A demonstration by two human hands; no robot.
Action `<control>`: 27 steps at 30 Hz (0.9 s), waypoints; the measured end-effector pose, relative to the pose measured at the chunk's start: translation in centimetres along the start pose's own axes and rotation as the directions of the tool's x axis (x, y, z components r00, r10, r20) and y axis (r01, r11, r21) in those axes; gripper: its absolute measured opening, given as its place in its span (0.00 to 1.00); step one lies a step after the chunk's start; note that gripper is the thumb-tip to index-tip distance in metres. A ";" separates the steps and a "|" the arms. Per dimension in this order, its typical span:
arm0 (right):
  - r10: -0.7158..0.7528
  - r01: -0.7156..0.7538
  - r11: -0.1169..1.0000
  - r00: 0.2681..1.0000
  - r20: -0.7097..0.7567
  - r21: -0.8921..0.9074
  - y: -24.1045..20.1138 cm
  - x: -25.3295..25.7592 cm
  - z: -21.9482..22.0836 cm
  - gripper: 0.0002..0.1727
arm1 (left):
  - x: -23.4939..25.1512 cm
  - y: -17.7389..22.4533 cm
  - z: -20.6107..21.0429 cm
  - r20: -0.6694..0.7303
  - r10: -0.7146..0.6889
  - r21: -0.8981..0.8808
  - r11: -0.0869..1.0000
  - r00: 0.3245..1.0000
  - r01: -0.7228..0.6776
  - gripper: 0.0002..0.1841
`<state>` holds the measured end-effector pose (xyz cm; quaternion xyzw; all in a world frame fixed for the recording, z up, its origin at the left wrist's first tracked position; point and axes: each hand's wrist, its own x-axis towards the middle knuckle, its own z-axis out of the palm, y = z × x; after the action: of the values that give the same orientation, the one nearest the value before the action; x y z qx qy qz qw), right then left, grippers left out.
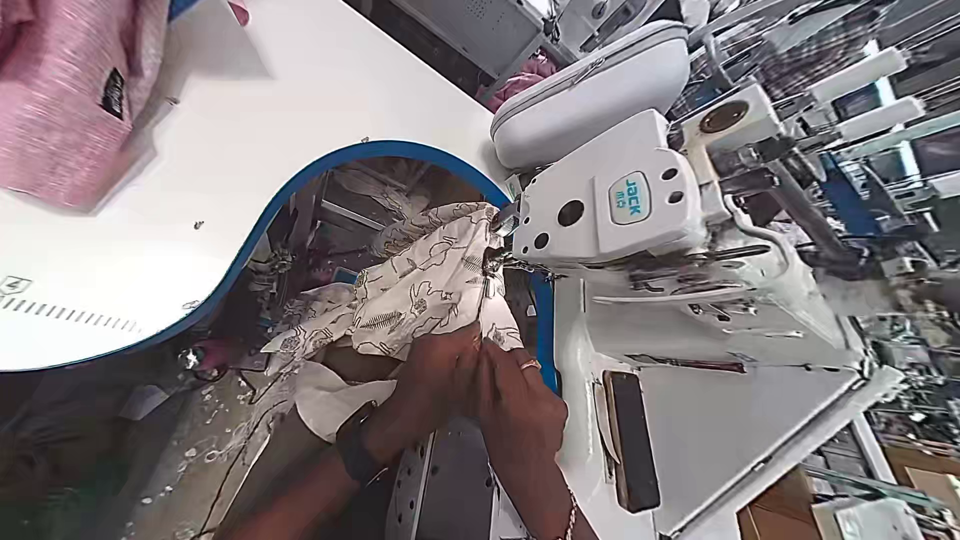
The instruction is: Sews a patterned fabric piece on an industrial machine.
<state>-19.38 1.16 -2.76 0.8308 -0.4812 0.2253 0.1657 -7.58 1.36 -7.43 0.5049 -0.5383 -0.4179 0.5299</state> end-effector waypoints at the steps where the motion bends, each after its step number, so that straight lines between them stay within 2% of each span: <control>1: 0.087 -0.087 0.994 0.996 -0.011 0.065 0.1 -1.3 0.1 0.13 | -0.3 0.5 -0.5 0.044 -0.030 0.021 0.999 0.999 0.029 0.19; 3: 0.233 -0.226 0.955 0.972 -0.017 0.194 0.1 -3.8 -0.3 0.13 | -1.6 1.2 -1.0 0.076 0.001 0.126 0.992 0.997 -0.011 0.20; 4: 0.254 -0.244 0.942 0.967 -0.014 0.229 0.1 -4.2 -0.8 0.12 | -2.2 1.3 -1.0 0.091 0.018 0.162 0.986 0.996 -0.033 0.20; 6: 0.185 -0.193 0.971 0.980 0.066 0.140 -0.5 -3.4 -2.8 0.11 | -3.0 1.2 -0.9 0.122 0.040 0.183 0.981 0.992 -0.063 0.20; 8: 0.090 -0.093 0.996 0.964 0.249 0.002 -1.3 -1.6 -4.8 0.09 | -2.6 1.1 -0.8 0.102 0.080 0.206 0.973 0.992 -0.100 0.19; 10: 0.062 -0.049 0.998 0.885 0.461 -0.040 -1.4 -0.5 -6.5 0.08 | -2.5 1.4 -0.8 0.070 0.103 0.267 0.957 0.992 -0.118 0.19; 12: 0.041 -0.041 0.999 0.721 0.692 -0.016 -1.0 0.2 -8.4 0.11 | -2.8 2.1 -1.2 0.108 0.049 0.295 0.952 0.993 -0.079 0.19; 13: 0.014 -0.038 0.999 0.658 0.753 0.014 -0.6 0.3 -8.9 0.13 | -2.9 2.1 -1.4 0.126 0.040 0.296 0.952 0.991 -0.076 0.20; 14: -0.020 -0.029 0.998 0.637 0.771 0.049 -0.1 0.2 -9.0 0.14 | -2.8 2.0 -1.5 0.146 0.039 0.289 0.954 0.989 -0.080 0.20; 17: -0.046 -0.014 0.997 0.643 0.764 0.071 0.2 -0.2 -9.0 0.13 | -2.3 1.8 -1.6 0.229 0.023 0.253 0.964 0.973 -0.082 0.23; 19: -0.033 -0.010 0.998 0.669 0.743 0.054 0.1 -0.1 -8.7 0.09 | -1.7 2.0 -2.3 0.309 -0.039 0.236 0.971 0.950 -0.037 0.25; 21: -0.065 0.031 0.997 0.793 0.605 0.065 0.6 -1.1 -7.2 0.07 | -1.7 2.1 -2.7 0.363 -0.077 0.229 0.973 0.929 -0.008 0.27; 23: -0.111 0.081 0.992 0.929 0.353 0.100 1.6 -1.9 -4.2 0.09 | -1.6 2.4 -2.9 0.373 -0.084 0.231 0.973 0.924 -0.004 0.27; 25: -0.097 0.053 0.983 0.963 0.252 0.174 2.1 -2.4 -2.5 0.12 | -1.5 2.5 -3.0 0.376 -0.098 0.223 0.975 0.922 0.013 0.28; 27: -0.052 -0.008 0.975 0.964 0.259 0.222 2.4 -3.0 -2.0 0.12 | -1.5 2.4 -3.1 0.389 -0.088 0.206 0.979 0.917 0.006 0.28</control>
<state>-23.26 3.15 -2.55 0.8720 -0.4616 0.1630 0.0093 -4.85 3.48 -5.06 0.4735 -0.6611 -0.4677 0.3464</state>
